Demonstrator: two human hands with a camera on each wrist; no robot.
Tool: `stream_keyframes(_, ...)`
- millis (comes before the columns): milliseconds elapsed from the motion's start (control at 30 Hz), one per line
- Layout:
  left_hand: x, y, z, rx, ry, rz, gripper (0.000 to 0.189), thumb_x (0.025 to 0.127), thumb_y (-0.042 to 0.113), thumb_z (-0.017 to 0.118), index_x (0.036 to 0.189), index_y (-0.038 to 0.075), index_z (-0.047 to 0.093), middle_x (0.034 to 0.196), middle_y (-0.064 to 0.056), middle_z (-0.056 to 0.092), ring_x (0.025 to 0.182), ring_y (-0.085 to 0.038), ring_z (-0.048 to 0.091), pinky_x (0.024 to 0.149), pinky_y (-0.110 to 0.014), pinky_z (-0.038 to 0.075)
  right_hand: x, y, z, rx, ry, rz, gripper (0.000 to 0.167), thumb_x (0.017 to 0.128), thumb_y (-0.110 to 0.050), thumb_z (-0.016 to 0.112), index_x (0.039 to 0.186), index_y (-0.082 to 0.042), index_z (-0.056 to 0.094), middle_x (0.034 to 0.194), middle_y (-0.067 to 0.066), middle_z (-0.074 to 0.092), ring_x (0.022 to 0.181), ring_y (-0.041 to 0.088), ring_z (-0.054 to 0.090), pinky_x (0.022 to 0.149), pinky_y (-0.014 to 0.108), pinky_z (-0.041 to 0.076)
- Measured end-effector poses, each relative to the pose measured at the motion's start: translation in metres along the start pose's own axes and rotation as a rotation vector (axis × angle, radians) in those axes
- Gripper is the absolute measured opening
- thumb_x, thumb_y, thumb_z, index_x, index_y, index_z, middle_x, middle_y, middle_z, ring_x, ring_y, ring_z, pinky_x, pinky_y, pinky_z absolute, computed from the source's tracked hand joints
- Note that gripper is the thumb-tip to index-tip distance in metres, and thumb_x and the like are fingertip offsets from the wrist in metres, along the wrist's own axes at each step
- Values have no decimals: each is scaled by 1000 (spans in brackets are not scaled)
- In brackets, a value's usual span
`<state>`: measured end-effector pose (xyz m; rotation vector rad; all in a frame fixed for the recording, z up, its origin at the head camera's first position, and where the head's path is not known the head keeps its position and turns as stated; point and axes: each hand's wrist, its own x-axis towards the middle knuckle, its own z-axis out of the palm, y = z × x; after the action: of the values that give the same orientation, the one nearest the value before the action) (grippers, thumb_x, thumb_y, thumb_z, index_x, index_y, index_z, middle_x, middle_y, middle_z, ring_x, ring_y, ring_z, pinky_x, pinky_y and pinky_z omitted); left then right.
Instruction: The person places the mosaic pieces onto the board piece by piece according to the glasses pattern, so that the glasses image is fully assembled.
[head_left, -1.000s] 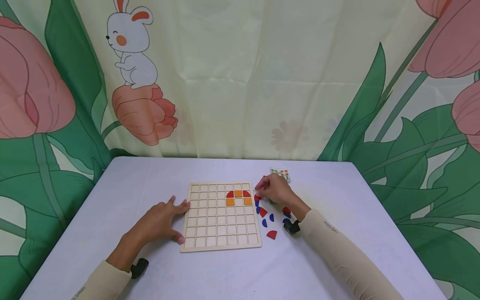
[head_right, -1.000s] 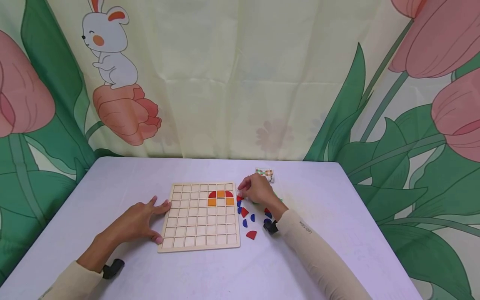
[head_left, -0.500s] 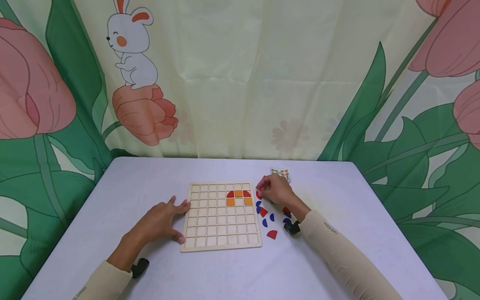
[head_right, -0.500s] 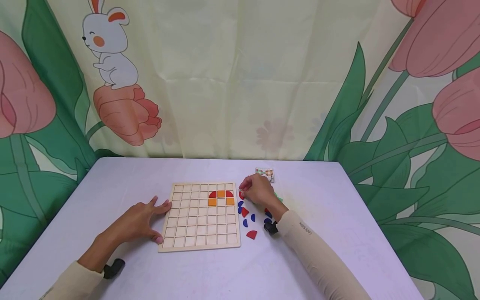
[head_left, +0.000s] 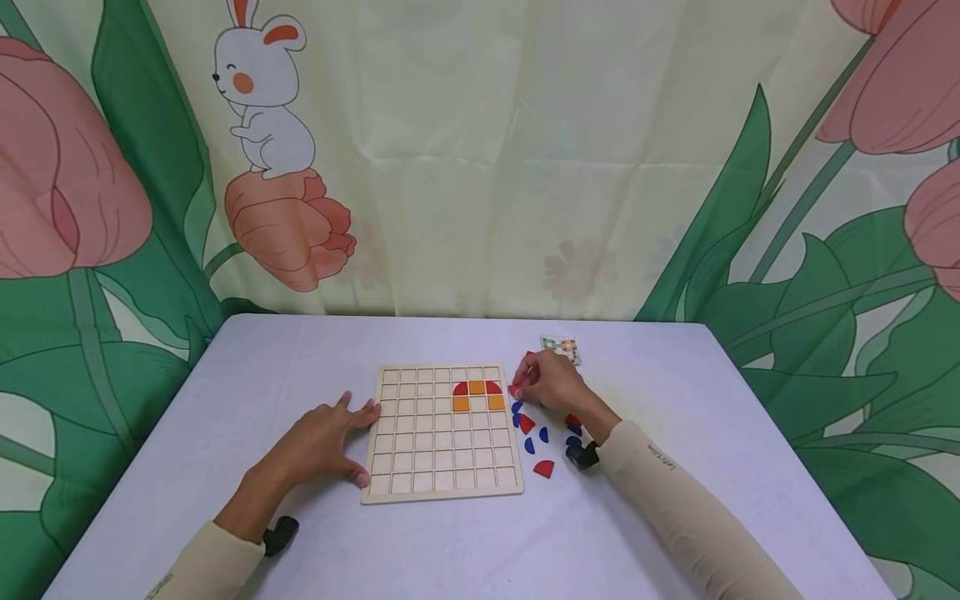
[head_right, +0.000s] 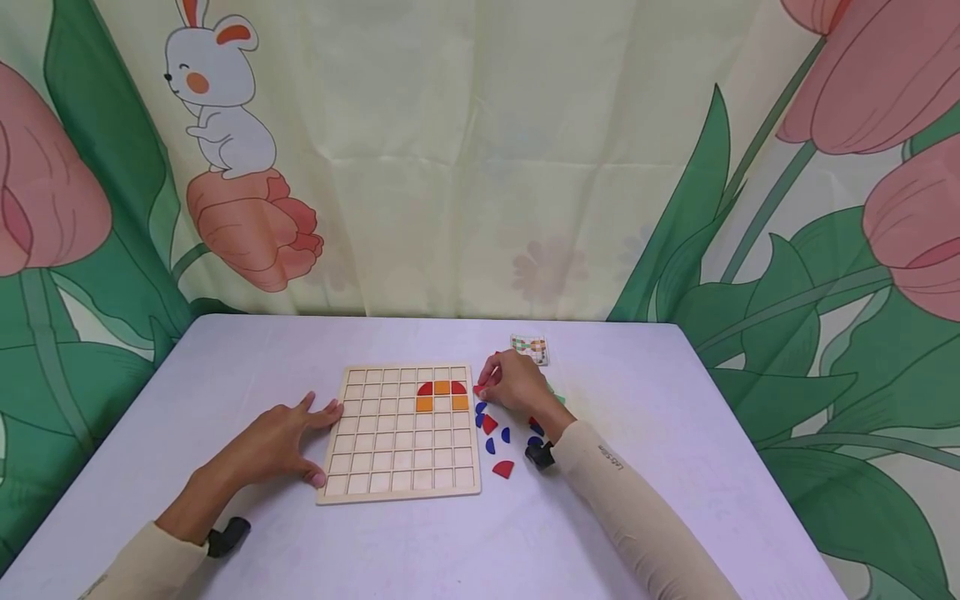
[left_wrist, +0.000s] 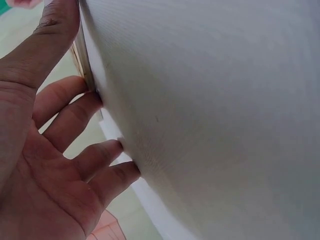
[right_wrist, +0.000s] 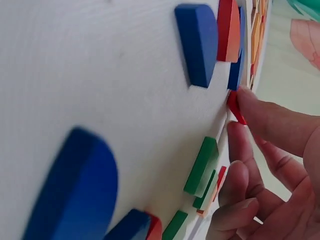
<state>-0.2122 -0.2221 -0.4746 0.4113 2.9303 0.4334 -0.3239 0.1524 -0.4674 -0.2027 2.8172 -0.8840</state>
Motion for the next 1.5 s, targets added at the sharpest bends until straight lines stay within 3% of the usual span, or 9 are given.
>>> stream_keyframes(267, -1, 1, 0, 4, -8, -4, 117, 55, 50, 101, 157, 17, 53, 158, -43, 40, 131, -62, 57, 102, -65, 53, -6, -6, -1, 60, 26, 11, 12, 86, -16, 91, 87, -19, 79, 87, 3, 70, 85, 21, 61, 65, 28, 49)
stream_keyframes(467, -1, 2, -2, 0, -6, -7, 117, 55, 48, 101, 157, 17, 53, 158, -42, 40, 132, -61, 56, 102, -65, 53, -14, -16, 0, 99, 23, -32, 10, 86, -15, 90, 88, -18, 80, 87, 2, 72, 85, 20, 62, 68, 29, 49)
stream_keyframes(633, -1, 2, -3, 1, -5, -4, 117, 55, 49, 101, 157, 16, 53, 158, -43, 40, 132, -61, 57, 102, -65, 53, -22, -25, 5, 136, -30, -58, 10, 88, -15, 89, 88, -18, 79, 88, -1, 72, 82, 20, 63, 63, 28, 50)
stream_keyframes(867, 0, 2, -1, 6, -12, -9, 117, 55, 50, 101, 156, 17, 54, 157, -43, 41, 131, -61, 57, 101, -64, 53, -27, -34, 15, 212, -105, -135, 12, 87, -15, 89, 86, -19, 79, 86, -1, 73, 82, 20, 61, 65, 31, 48)
stream_keyframes(1100, 0, 3, -3, 7, -22, -29, 118, 54, 50, 101, 157, 18, 52, 159, -42, 39, 133, -61, 55, 102, -65, 53, -25, -48, 31, 178, -140, -192, 12, 86, -15, 90, 84, -19, 79, 77, -4, 74, 79, 16, 66, 76, 33, 51)
stream_keyframes(1500, 0, 2, -3, -1, -22, -17, 119, 54, 51, 101, 157, 17, 52, 159, -43, 39, 132, -62, 55, 102, -65, 53, -21, -57, 46, 107, -115, -132, 15, 87, -20, 90, 82, -23, 76, 78, -5, 72, 78, 17, 65, 73, 33, 51)
